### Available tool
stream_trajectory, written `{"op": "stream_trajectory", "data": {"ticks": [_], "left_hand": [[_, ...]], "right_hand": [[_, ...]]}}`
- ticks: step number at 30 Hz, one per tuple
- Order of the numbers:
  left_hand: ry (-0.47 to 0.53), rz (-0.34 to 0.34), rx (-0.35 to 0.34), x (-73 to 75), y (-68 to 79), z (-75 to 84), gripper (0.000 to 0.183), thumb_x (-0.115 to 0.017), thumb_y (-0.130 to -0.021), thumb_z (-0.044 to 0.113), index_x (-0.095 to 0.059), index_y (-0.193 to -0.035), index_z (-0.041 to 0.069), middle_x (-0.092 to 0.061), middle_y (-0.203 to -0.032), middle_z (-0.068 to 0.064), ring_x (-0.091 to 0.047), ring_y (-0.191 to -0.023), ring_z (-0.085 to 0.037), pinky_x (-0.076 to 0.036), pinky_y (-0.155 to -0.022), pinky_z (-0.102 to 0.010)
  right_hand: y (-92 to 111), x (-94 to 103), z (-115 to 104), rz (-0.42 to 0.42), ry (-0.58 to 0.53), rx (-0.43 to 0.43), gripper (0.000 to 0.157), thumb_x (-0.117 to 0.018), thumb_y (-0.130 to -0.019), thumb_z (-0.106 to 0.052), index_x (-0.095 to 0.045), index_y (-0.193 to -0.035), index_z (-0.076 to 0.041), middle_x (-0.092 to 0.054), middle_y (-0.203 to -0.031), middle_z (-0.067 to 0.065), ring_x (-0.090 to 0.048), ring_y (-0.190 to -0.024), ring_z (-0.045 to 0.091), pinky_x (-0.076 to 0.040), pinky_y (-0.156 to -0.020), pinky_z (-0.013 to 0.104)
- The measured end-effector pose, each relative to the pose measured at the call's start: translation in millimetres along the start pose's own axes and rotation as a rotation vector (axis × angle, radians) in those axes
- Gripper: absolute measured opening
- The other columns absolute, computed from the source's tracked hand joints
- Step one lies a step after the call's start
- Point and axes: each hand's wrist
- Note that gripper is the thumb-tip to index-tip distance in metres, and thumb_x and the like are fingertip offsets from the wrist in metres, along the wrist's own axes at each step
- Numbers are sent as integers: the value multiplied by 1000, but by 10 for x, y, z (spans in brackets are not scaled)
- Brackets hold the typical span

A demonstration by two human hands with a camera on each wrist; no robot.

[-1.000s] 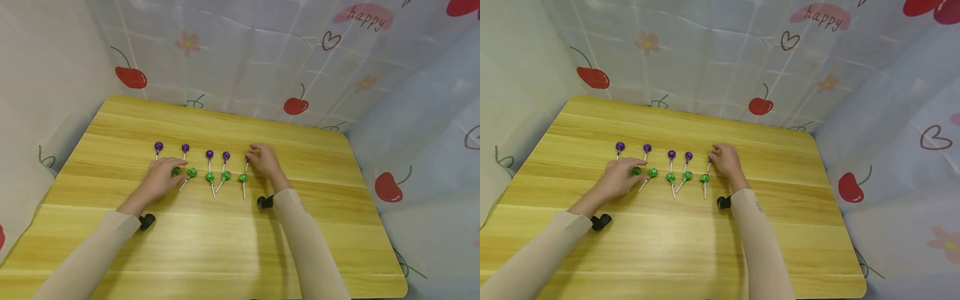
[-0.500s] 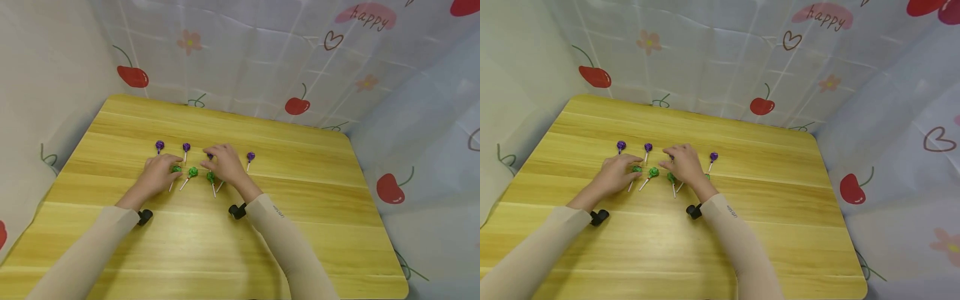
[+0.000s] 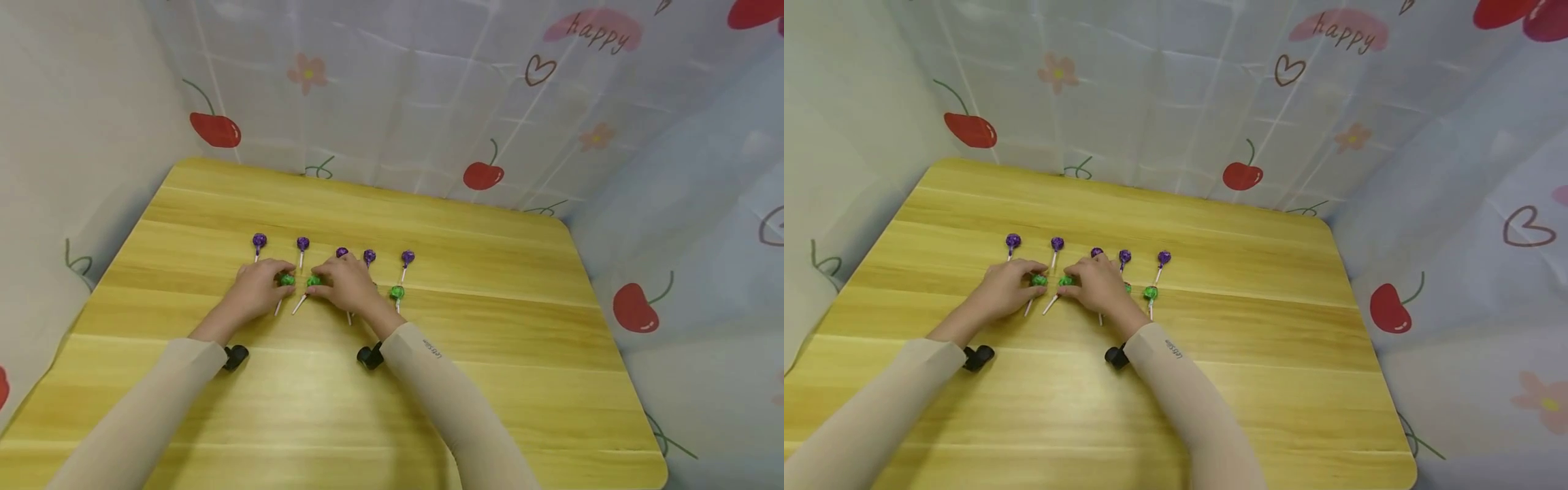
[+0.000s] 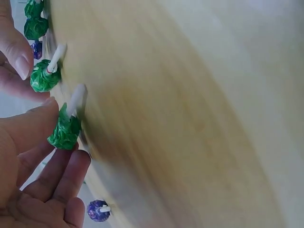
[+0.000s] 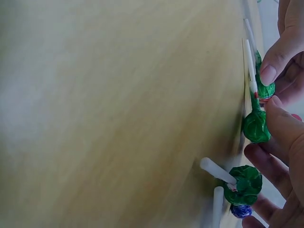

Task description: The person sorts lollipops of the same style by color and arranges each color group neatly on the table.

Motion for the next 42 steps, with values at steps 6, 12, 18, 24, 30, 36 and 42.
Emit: {"op": "stream_trajectory", "data": {"ticks": [6,12,18,24,30,36,42], "left_hand": [[16,-11,-7,24,-18,-27,41,-68,-94,16,-61,-131,0,-63,-129,-23,-58,-120,-42,-34,-109,-63],[43,6,-26,3,-18,-42,38,-69,-94,14,-62,-128,-1,-67,-122,-22,-63,-112,-38,-49,-97,-55],[47,13,-37,-37,5,-60,34,-70,-93,14,-66,-124,2,-70,-116,-18,-66,-104,-33,-54,-88,-50],[38,31,-39,-56,38,-83,30,-70,-92,14,-68,-120,3,-72,-111,-16,-67,-100,-30,-55,-85,-48],[34,41,-48,-91,62,-92,29,-71,-91,14,-69,-118,3,-74,-106,-12,-68,-95,-26,-56,-82,-45],[26,55,-59,-98,55,-90,27,-72,-91,13,-70,-116,3,-74,-104,-12,-68,-92,-25,-56,-78,-43],[14,62,-65,-112,43,-112,26,-71,-91,13,-70,-116,4,-74,-104,-11,-69,-94,-26,-56,-81,-45]], "right_hand": [[-19,13,-32,5,2,-3,42,-64,-92,-52,-68,-127,-30,-68,-123,-10,-52,-114,18,-41,-92,40],[-29,4,-48,14,18,-8,39,-63,-92,-52,-70,-124,-31,-68,-121,-11,-52,-111,18,-40,-88,39],[-21,-63,-36,20,19,-18,37,-64,-92,-52,-70,-122,-32,-68,-114,-12,-49,-103,15,-37,-85,36],[-5,-88,-72,22,27,-19,36,-65,-92,-51,-71,-122,-32,-68,-111,-12,-48,-100,15,-38,-83,35],[27,-125,-79,26,30,-26,34,-66,-91,-50,-71,-120,-32,-69,-111,-12,-49,-101,14,-39,-84,34],[31,-129,-83,47,46,-9,33,-66,-91,-49,-72,-119,-32,-70,-112,-12,-49,-100,14,-38,-81,32],[30,-127,-107,43,50,-19,33,-66,-91,-48,-72,-119,-31,-70,-114,-12,-47,-97,12,-36,-79,30]]}}
Point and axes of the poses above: each hand's wrist, its own y-axis away from the middle knuckle, its own x-axis out of the back of the hand, z = x × y
